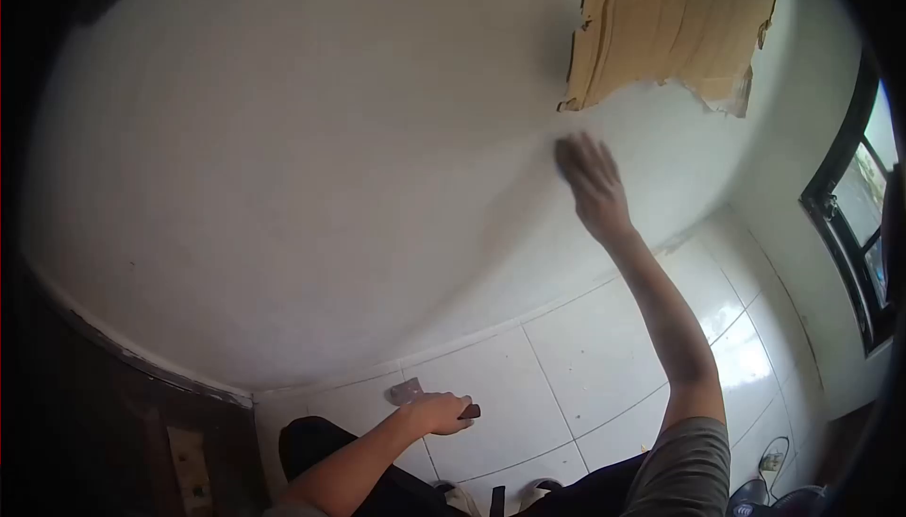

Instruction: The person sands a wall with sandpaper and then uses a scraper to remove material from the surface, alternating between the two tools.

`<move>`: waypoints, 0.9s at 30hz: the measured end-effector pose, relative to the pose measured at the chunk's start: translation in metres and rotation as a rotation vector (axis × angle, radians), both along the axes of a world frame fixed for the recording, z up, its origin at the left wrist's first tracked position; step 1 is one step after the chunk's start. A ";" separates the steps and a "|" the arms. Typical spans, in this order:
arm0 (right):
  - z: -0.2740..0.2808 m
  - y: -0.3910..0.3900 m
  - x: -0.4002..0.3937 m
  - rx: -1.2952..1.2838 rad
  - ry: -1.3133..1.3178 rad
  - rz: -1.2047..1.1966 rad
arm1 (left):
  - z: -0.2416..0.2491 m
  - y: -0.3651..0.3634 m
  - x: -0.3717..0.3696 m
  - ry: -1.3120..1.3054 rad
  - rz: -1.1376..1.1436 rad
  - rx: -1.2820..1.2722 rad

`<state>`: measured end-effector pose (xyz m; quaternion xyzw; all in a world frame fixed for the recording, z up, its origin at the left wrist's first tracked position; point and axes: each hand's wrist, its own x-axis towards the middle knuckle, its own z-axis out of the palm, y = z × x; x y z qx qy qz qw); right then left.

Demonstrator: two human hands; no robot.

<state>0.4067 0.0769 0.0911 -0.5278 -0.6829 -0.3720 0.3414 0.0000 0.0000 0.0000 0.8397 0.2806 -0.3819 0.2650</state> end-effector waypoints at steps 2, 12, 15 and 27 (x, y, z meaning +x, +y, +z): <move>0.007 -0.002 0.003 0.147 0.283 -0.044 | -0.019 0.002 -0.006 -0.006 0.013 0.014; 0.016 0.006 -0.044 0.082 0.219 -0.026 | -0.046 0.007 -0.002 0.026 -0.014 0.006; 0.021 0.015 -0.032 0.258 0.412 -0.102 | -0.050 0.007 -0.006 0.051 -0.040 0.021; 0.024 0.008 -0.034 0.113 0.274 0.039 | -0.057 0.006 -0.006 0.028 -0.014 0.006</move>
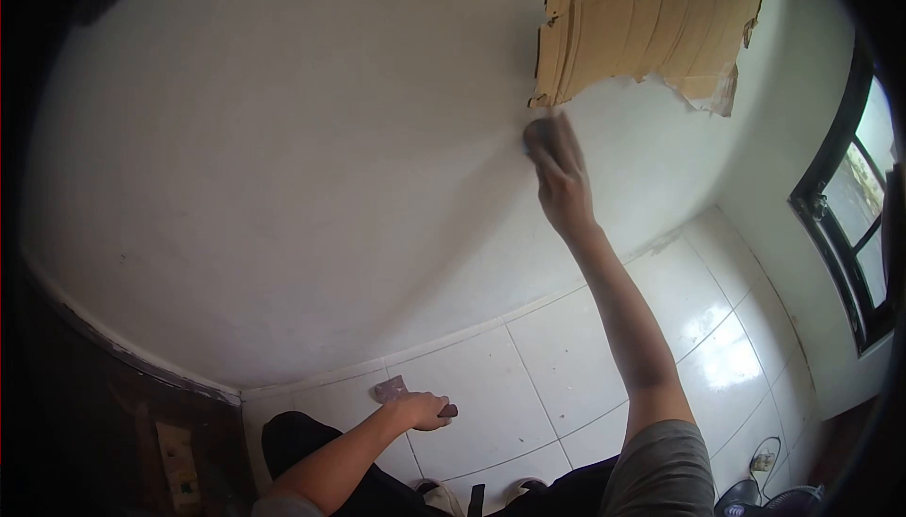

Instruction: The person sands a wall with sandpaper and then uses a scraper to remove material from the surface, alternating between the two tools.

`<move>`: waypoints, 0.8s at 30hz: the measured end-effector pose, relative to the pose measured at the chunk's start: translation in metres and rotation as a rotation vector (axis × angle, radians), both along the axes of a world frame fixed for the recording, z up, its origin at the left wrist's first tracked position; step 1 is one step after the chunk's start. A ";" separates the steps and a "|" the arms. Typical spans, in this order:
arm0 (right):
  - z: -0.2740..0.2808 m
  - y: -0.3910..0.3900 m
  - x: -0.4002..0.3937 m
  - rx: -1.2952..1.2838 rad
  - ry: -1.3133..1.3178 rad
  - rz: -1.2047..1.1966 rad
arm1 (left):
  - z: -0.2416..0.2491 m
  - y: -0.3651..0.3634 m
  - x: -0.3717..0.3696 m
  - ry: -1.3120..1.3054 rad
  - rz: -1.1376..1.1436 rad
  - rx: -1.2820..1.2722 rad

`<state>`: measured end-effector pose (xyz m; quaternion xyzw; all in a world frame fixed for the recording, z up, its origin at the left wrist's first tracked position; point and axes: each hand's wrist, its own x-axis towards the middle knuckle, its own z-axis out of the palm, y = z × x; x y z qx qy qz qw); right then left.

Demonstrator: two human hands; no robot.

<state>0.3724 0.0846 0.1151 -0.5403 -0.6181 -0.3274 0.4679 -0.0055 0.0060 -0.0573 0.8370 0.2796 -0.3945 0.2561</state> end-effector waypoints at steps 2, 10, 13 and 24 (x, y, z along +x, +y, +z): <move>0.001 0.005 0.006 0.016 -0.047 -0.052 | -0.003 0.000 -0.003 0.001 -0.011 0.000; 0.003 -0.001 0.006 -0.021 0.003 -0.036 | -0.007 0.001 -0.005 0.010 -0.015 -0.001; 0.001 0.005 -0.002 0.082 0.157 0.005 | -0.007 0.001 -0.004 0.027 -0.017 -0.011; 0.004 -0.002 0.007 -0.021 0.076 0.049 | -0.007 -0.003 -0.002 0.016 -0.011 -0.035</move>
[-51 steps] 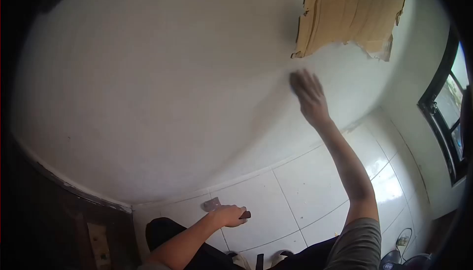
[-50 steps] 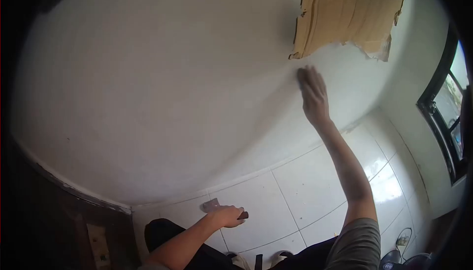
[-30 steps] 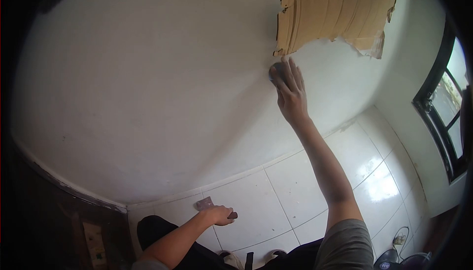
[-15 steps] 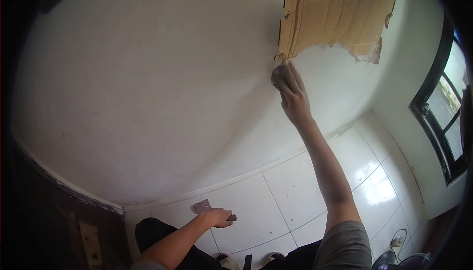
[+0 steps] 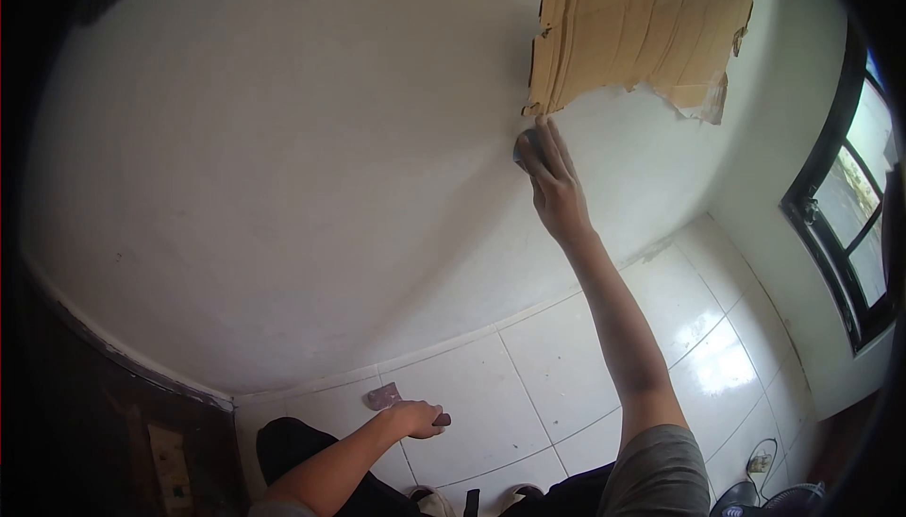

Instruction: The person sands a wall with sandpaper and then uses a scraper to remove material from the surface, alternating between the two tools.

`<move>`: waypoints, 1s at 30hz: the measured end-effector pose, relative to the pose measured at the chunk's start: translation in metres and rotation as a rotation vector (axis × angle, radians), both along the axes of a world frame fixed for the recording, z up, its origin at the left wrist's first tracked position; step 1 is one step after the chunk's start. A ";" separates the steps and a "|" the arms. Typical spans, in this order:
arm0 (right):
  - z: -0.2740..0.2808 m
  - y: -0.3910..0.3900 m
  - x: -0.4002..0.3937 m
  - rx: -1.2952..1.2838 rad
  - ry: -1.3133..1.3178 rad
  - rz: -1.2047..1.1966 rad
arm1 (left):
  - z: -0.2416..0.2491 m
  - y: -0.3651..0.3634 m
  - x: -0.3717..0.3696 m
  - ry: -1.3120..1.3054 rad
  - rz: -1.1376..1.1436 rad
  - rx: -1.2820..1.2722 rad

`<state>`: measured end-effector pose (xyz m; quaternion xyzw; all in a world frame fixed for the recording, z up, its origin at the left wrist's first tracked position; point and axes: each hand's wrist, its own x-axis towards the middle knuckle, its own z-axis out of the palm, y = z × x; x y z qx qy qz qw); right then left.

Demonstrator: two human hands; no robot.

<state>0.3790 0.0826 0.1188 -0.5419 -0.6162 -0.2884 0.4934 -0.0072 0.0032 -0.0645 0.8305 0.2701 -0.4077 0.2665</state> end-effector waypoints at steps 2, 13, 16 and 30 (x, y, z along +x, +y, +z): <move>-0.002 0.004 -0.001 0.028 0.013 -0.065 | 0.002 0.000 0.002 0.012 -0.013 0.013; -0.008 0.000 0.003 -0.014 -0.012 -0.066 | 0.008 -0.012 0.007 0.021 -0.035 -0.011; -0.007 0.001 0.005 -0.003 -0.009 -0.055 | -0.003 -0.005 0.004 0.023 -0.033 0.009; -0.011 0.013 0.010 0.086 0.046 -0.151 | -0.015 -0.001 0.006 0.032 -0.033 0.003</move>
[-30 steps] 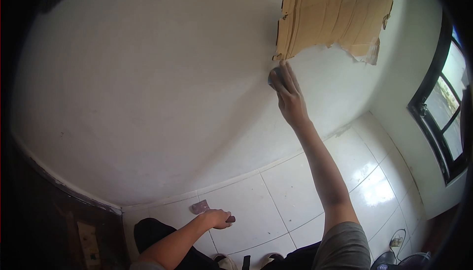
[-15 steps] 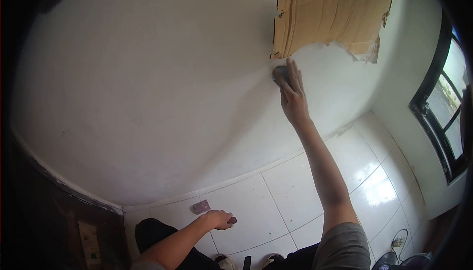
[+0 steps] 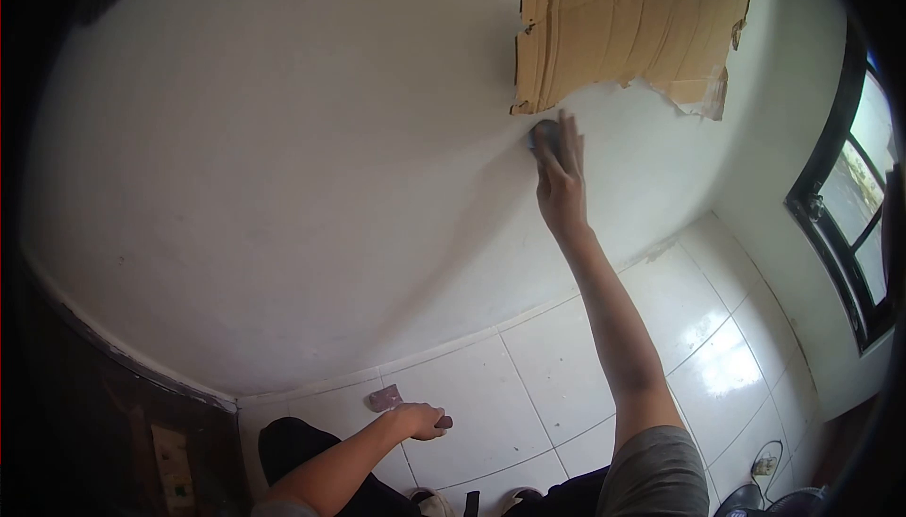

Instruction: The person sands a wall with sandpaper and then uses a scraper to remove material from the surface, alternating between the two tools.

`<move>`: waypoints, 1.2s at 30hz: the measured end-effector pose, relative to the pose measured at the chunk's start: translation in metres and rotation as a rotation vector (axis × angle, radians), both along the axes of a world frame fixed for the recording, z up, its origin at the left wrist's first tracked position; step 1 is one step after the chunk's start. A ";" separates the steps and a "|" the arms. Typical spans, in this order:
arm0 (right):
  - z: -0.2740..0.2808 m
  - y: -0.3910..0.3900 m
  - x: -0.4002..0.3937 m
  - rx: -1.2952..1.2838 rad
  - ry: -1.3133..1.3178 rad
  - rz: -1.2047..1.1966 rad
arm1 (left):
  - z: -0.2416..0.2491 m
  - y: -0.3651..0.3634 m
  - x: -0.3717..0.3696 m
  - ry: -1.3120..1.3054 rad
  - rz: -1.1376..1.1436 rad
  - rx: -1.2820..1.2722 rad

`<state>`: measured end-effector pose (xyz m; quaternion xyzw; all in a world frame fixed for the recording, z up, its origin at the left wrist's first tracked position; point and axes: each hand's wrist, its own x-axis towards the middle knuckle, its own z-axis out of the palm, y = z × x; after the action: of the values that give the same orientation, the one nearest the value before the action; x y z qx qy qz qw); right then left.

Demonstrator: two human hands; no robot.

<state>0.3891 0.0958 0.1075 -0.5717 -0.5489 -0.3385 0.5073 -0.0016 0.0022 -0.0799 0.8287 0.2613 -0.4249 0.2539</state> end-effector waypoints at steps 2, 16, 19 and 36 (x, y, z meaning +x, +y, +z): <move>-0.003 -0.002 0.007 -0.037 -0.082 0.103 | 0.001 0.001 -0.001 -0.006 0.005 0.003; 0.001 -0.006 0.001 -0.077 -0.052 0.104 | -0.001 0.008 0.000 0.007 -0.001 -0.022; 0.000 -0.003 0.002 -0.026 -0.018 0.048 | -0.001 0.012 -0.001 -0.007 0.008 -0.011; 0.011 -0.012 0.015 -0.169 -0.197 0.142 | 0.001 0.017 -0.008 -0.024 0.029 -0.021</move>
<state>0.4037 0.0840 0.1190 -0.5362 -0.6614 -0.3089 0.4239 -0.0097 0.0193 -0.0789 0.8270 0.2657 -0.4142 0.2719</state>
